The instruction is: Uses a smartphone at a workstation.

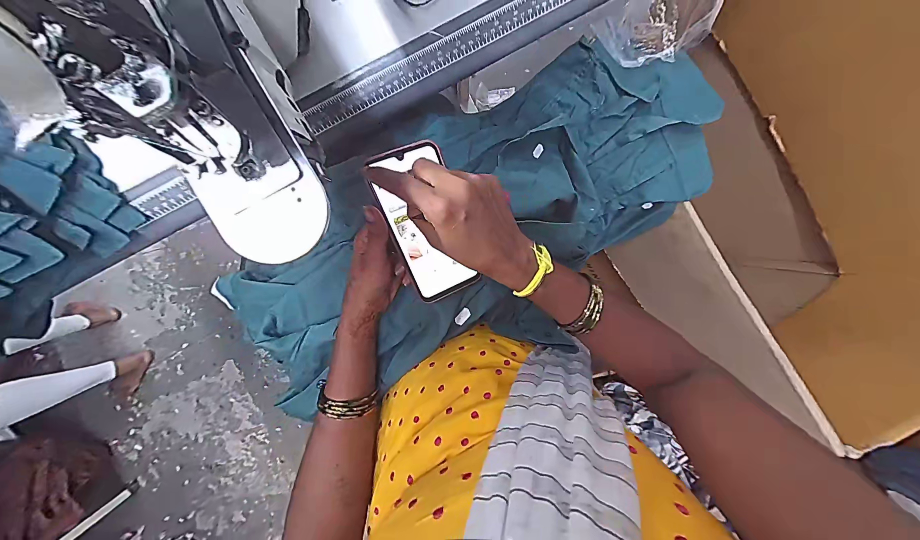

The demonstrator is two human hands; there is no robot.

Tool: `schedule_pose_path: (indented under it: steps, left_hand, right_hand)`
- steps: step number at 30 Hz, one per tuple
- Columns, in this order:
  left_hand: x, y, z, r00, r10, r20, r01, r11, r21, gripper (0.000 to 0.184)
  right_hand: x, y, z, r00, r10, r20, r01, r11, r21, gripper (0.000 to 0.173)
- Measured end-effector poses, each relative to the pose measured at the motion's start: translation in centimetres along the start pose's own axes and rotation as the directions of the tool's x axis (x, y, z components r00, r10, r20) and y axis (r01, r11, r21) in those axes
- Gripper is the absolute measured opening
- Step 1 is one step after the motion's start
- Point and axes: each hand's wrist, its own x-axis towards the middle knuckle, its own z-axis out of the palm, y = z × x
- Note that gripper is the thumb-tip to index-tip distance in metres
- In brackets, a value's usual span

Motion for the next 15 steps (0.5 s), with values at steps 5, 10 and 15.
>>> schedule_pose_path:
  steps: [5, 10, 15]
  left_hand:
    - [-0.1, 0.1, 0.1, 1.000, -0.022, -0.004, 0.022, 1.000, -0.022, 0.046]
    - [-0.1, 0.1, 0.0, 1.000, -0.027, 0.008, 0.027, 1.000, -0.001, 0.048]
    - [0.0, 0.2, 0.0, 0.999, -0.028, 0.030, 0.029, 0.999, -0.037, 0.047]
  right_hand:
    - [0.4, 0.2, 0.8, 0.996, 0.025, -0.081, -0.020, 0.998, 0.056, 0.034]
    - [-0.4, 0.9, -0.2, 0.977, 0.146, -0.157, -0.114, 0.974, 0.194, 0.035]
    - [-1.6, 1.9, -0.6, 0.970, 0.189, -0.152, -0.151, 0.961, 0.230, 0.035]
